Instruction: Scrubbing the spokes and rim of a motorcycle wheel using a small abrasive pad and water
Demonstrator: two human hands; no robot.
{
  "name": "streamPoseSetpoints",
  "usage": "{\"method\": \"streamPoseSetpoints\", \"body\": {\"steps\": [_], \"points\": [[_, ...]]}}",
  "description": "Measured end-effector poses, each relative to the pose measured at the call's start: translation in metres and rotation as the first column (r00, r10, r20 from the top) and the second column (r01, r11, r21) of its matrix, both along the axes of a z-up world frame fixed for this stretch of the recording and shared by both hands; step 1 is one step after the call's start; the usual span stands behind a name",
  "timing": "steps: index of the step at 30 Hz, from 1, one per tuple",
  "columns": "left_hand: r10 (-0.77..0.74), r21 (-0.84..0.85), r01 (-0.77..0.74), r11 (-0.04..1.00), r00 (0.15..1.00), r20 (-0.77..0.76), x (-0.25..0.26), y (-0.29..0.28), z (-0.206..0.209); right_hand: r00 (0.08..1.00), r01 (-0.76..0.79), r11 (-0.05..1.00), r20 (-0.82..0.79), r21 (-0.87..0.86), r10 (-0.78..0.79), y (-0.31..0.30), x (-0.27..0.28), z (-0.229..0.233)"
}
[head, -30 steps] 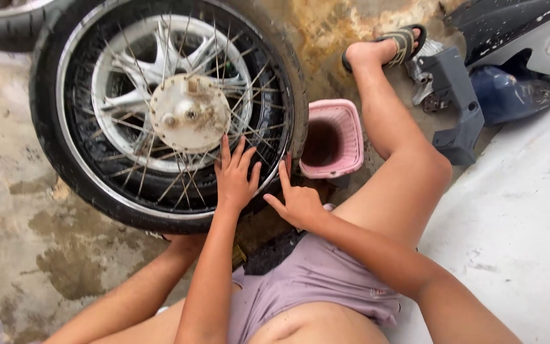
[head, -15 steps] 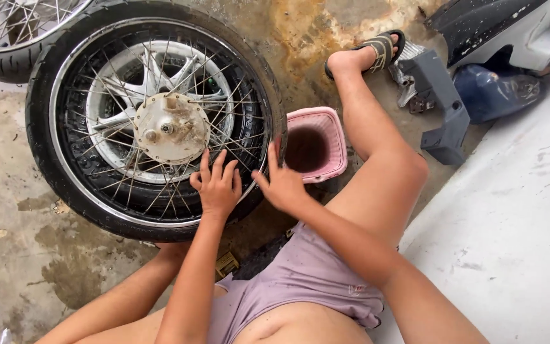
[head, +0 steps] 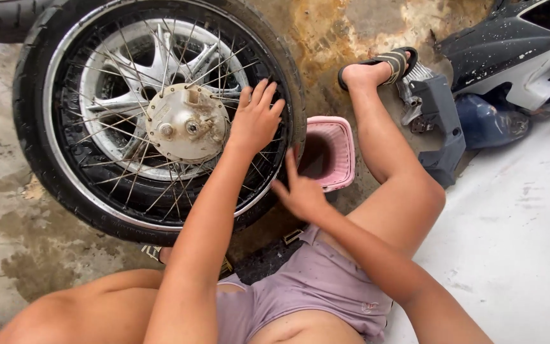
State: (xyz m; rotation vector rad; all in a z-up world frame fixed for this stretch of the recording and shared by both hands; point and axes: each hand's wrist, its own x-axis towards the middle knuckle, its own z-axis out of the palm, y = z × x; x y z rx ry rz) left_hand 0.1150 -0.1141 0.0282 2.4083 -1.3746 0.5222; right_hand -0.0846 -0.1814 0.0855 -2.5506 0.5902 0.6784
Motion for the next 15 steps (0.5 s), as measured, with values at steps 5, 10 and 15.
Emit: {"method": "streamPoseSetpoints", "body": {"steps": [5, 10, 15], "points": [[0.045, -0.239, -0.139, 0.961, 0.931, -0.362, 0.005, -0.019, 0.011, 0.989, 0.038, 0.999, -0.146, 0.001, -0.037, 0.023, -0.002, 0.018], [0.152, -0.360, -0.291, 0.886, 0.918, -0.367, -0.001, -0.036, -0.006, 0.954, 0.101, 0.992, -0.276, -0.075, -0.118, 0.037, 0.028, 0.033], [0.187, -0.380, -0.385, 0.841, 0.866, -0.463, 0.002, -0.044, -0.004, 0.958, 0.243, 0.969, -0.142, -0.052, -0.248, 0.075, 0.008, 0.019]]}}
